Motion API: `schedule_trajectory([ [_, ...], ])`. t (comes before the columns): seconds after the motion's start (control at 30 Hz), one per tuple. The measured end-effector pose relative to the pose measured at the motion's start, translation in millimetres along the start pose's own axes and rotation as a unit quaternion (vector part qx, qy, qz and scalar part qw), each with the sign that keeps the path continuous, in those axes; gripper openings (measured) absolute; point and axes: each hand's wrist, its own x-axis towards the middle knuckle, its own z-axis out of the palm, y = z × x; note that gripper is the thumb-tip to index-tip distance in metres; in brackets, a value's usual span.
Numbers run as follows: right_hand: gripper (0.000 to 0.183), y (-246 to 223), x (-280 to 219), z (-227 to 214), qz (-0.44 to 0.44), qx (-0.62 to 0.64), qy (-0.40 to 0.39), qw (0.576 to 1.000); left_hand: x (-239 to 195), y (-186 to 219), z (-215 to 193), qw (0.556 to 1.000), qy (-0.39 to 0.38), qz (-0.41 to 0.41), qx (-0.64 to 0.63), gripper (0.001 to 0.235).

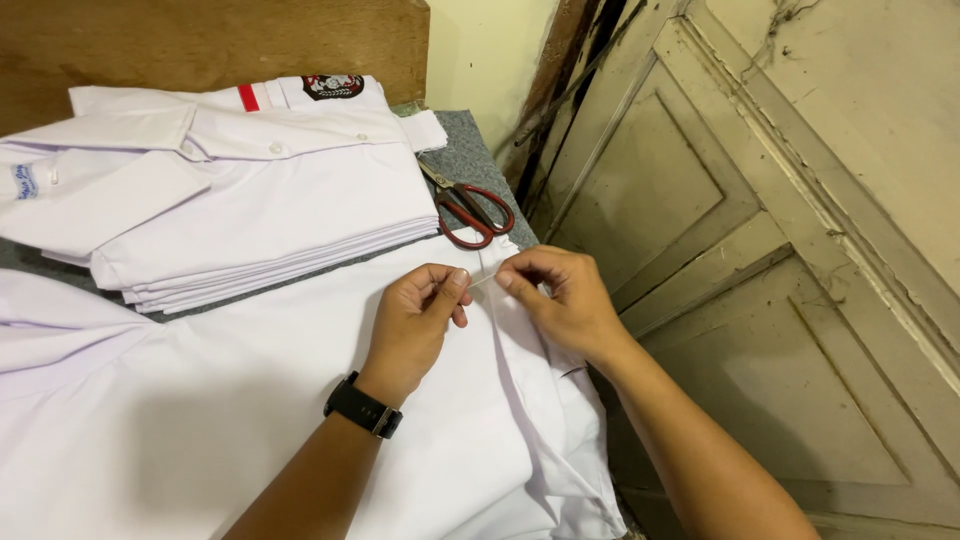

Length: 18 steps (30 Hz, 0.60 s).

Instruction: Folding and stacking white school shirts on a work surface in a garment factory.

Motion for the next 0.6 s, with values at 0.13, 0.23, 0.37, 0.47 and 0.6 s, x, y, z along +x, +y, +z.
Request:
schedule_trajectory([
  [0.13,0.006,41.8,0.9,-25.9,0.107,-0.033,0.086,0.990,-2.6,2.0,0.0,1.000,0.005,0.009,-0.012,0.022],
  [0.23,0.008,54.6,0.4,-51.3,0.174,-0.085,0.106,0.975,-2.9,2.2,-0.7,1.000,0.005,-0.001,-0.013,0.022],
  [0.37,0.025,73.8,2.0,-71.5,0.223,-0.148,0.128,0.955,-4.2,5.2,0.4,1.000,0.005,0.000,-0.016,0.022],
  [0.47,0.056,62.7,9.0,-58.4,0.199,-0.239,0.130,0.941,-5.6,5.0,0.3,1.000,0.007,-0.002,-0.020,0.021],
  [0.6,0.046,53.4,30.8,-16.5,0.044,-0.222,0.070,0.971,-8.1,8.1,0.9,1.000,0.004,-0.001,-0.009,0.020],
])
